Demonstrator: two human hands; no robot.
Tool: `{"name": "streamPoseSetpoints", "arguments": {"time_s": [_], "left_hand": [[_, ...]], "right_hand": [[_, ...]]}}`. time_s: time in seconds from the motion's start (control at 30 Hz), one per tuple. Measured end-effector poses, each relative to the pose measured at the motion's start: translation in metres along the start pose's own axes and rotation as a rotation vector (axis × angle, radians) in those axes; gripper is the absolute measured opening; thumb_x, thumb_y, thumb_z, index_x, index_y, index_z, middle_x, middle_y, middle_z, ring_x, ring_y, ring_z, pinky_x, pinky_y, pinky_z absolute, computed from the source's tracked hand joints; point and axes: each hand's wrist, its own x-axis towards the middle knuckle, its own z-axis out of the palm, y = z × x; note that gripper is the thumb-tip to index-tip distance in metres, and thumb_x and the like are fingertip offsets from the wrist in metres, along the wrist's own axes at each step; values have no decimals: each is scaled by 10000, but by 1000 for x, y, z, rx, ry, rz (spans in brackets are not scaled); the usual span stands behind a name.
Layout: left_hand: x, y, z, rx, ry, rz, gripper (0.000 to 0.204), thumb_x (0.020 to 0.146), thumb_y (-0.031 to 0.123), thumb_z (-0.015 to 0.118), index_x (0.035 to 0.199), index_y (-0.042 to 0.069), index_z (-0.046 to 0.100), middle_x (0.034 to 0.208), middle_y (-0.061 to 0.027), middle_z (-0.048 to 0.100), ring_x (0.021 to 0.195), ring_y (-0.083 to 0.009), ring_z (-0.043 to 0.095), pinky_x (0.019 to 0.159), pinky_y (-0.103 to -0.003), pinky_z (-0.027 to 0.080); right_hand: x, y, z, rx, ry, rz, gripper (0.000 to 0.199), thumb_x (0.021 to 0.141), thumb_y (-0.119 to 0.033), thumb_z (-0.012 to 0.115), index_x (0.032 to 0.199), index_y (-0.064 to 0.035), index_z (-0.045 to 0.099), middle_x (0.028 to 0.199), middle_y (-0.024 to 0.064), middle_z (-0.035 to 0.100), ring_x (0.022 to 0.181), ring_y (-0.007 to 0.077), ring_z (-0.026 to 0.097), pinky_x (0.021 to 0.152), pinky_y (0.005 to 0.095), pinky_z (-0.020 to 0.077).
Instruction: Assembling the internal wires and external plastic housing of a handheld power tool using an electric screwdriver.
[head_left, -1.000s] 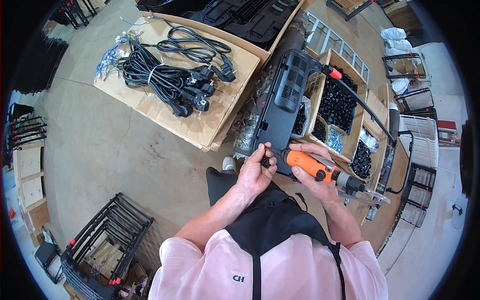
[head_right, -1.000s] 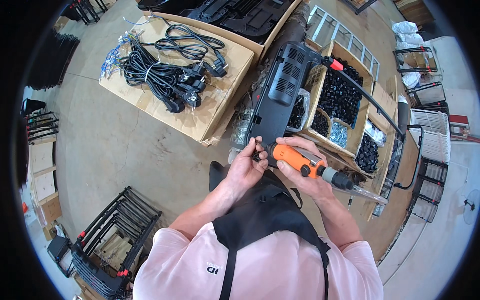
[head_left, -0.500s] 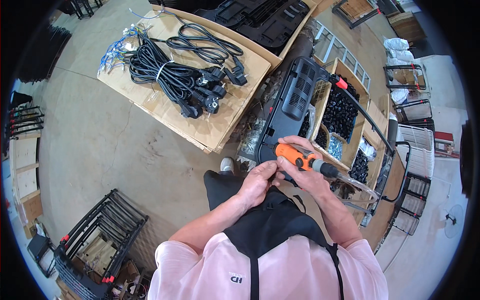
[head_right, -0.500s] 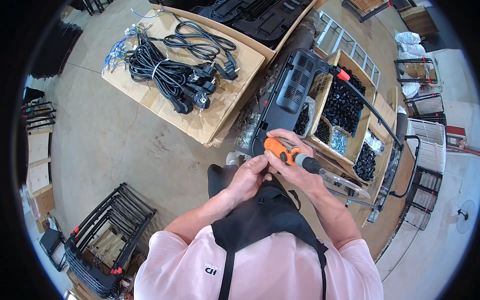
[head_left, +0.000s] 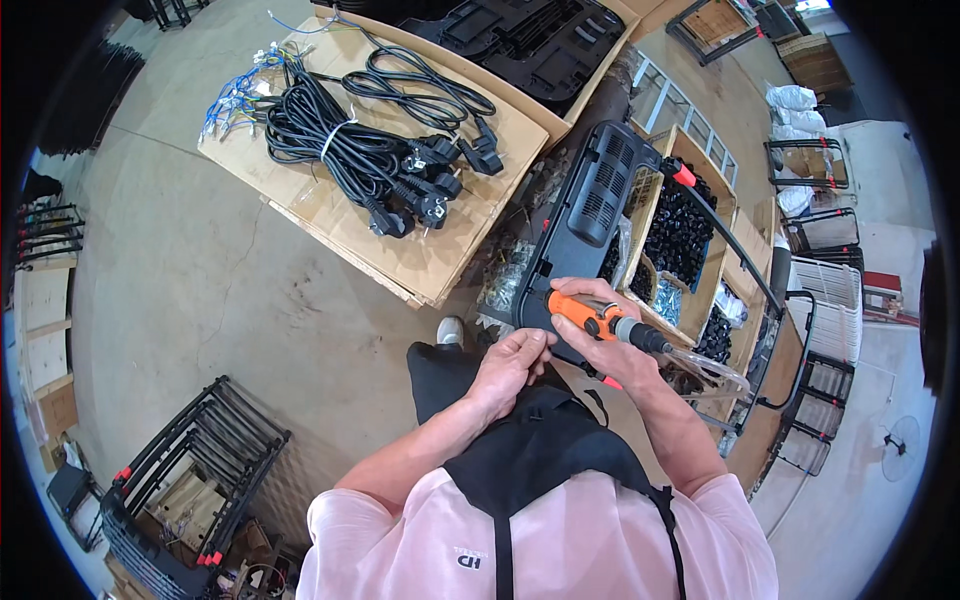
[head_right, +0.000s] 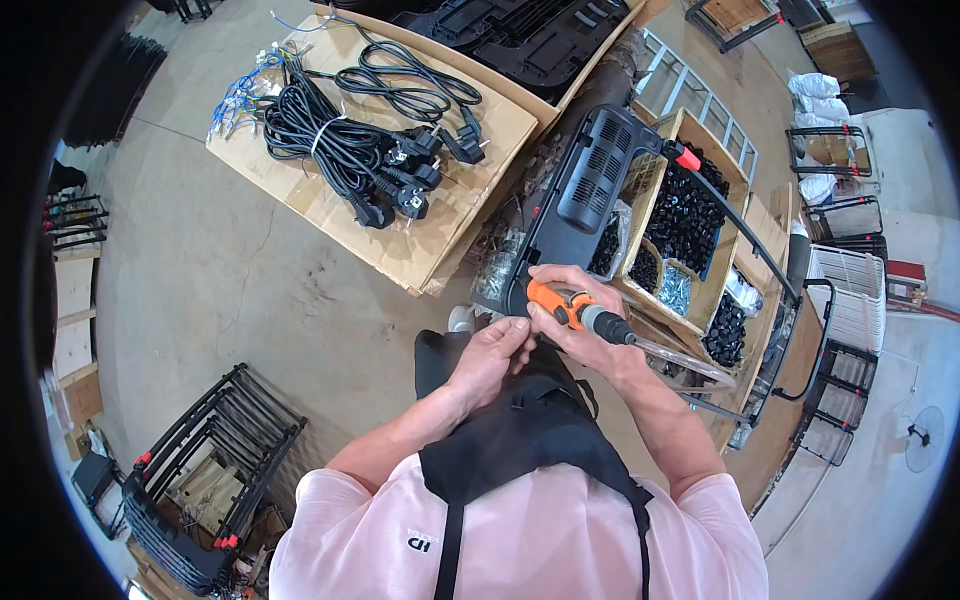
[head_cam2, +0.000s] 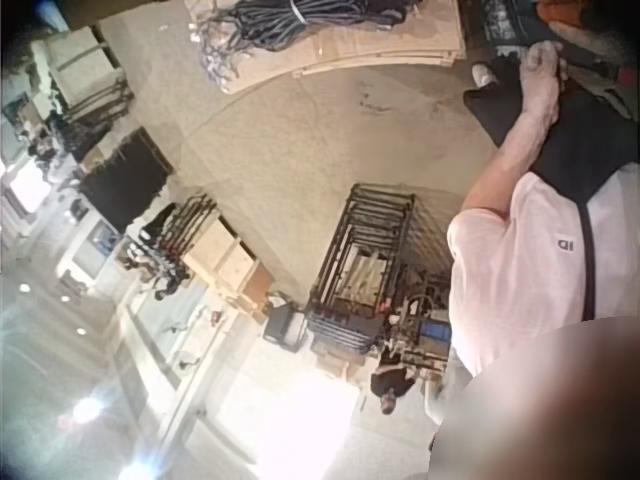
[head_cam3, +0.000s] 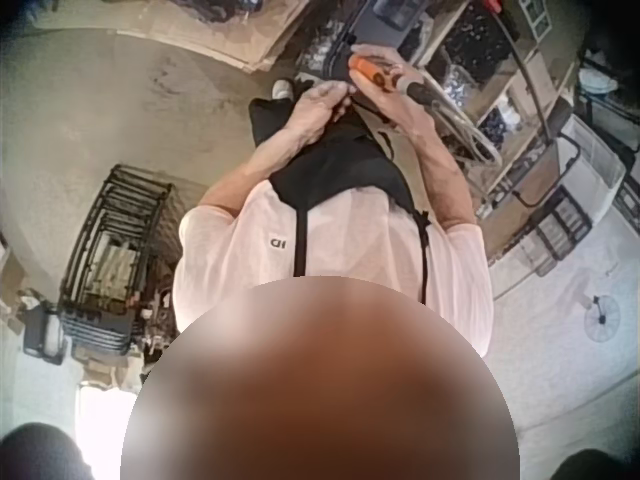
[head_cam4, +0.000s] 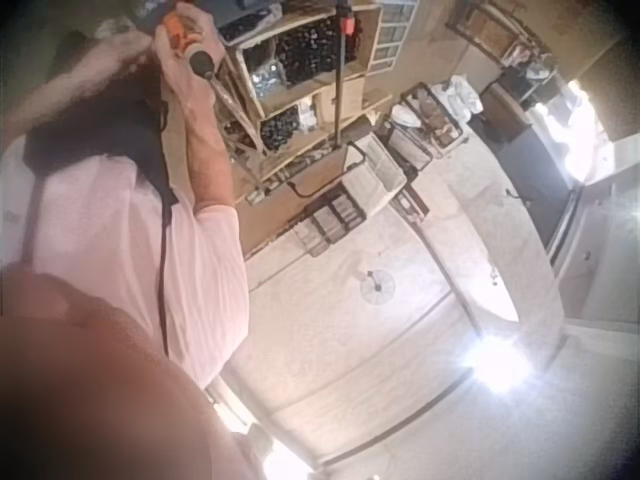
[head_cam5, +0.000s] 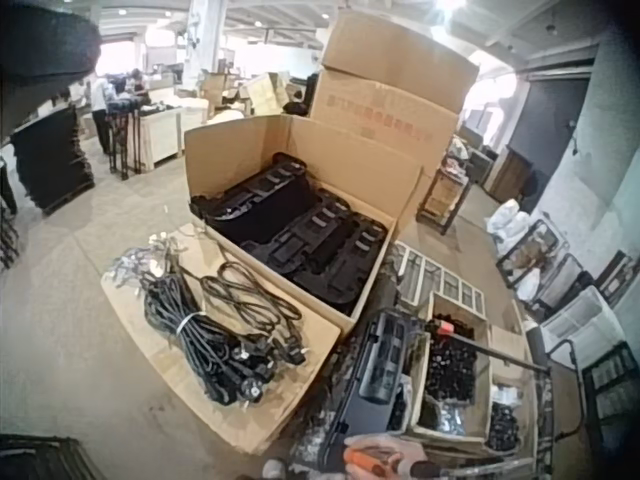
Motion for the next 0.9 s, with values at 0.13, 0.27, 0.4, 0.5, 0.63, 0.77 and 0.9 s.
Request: {"name": "streamPoseSetpoints", "arguments": {"time_s": [0.13, 0.27, 0.4, 0.5, 0.63, 0.77, 0.9], "left_hand": [[-6, 6, -4, 68, 25, -20, 316, 1140, 234, 546, 1334, 10, 654, 951, -17, 719, 738, -61, 588, 622, -226, 464], [-2, 8, 2, -145, 58, 46, 311, 1131, 256, 568, 1296, 13, 669, 980, -28, 738, 734, -73, 600, 627, -233, 483], [14, 30, 21, -346, 38, 52, 292, 1121, 303, 588, 1221, 47, 685, 938, -16, 716, 721, -95, 597, 608, -242, 480], [60, 44, 41, -499, -16, 6, 268, 1113, 326, 600, 1141, 74, 686, 867, 9, 671, 690, -97, 578, 587, -242, 468], [113, 59, 87, -585, -151, -39, 278, 1101, 356, 614, 1105, 88, 684, 818, 28, 628, 670, -100, 553, 564, -248, 437], [153, 69, 133, -548, -224, -107, 268, 1105, 345, 607, 1146, 88, 670, 843, 19, 624, 690, -106, 543, 557, -247, 418], [196, 71, 177, -537, -241, -150, 285, 1109, 356, 597, 1155, 80, 653, 853, 20, 616, 708, -114, 544, 560, -252, 396]], "right_hand": [[3, -1, 0, -42, -16, 10, 389, 894, -46, 818, 1248, -52, 658, 1334, 120, 711, 1202, 208, 690, 1040, 356, 558], [3, -5, -9, -10, -8, 36, 429, 889, -25, 809, 1279, -26, 630, 1339, 130, 702, 1225, 221, 682, 1061, 368, 548], [-17, -8, -42, 328, 161, -82, 549, 870, -4, 816, 1358, -2, 565, 1332, 176, 701, 1232, 249, 684, 1078, 403, 543], [-10, 0, -74, 378, 200, -101, 525, 882, 21, 782, 1354, -7, 553, 1321, 186, 701, 1228, 251, 680, 1086, 404, 534], [-2, 18, -118, 341, 267, -150, 527, 887, 1, 788, 1357, -9, 549, 1313, 187, 702, 1226, 255, 680, 1087, 408, 532], [6, 32, -167, 340, 355, -158, 514, 891, -8, 789, 1346, -19, 551, 1312, 186, 701, 1227, 257, 677, 1094, 419, 526], [22, 53, -215, 327, 380, -123, 543, 880, -8, 804, 1358, -16, 546, 1316, 183, 699, 1240, 255, 674, 1101, 418, 528]]}}
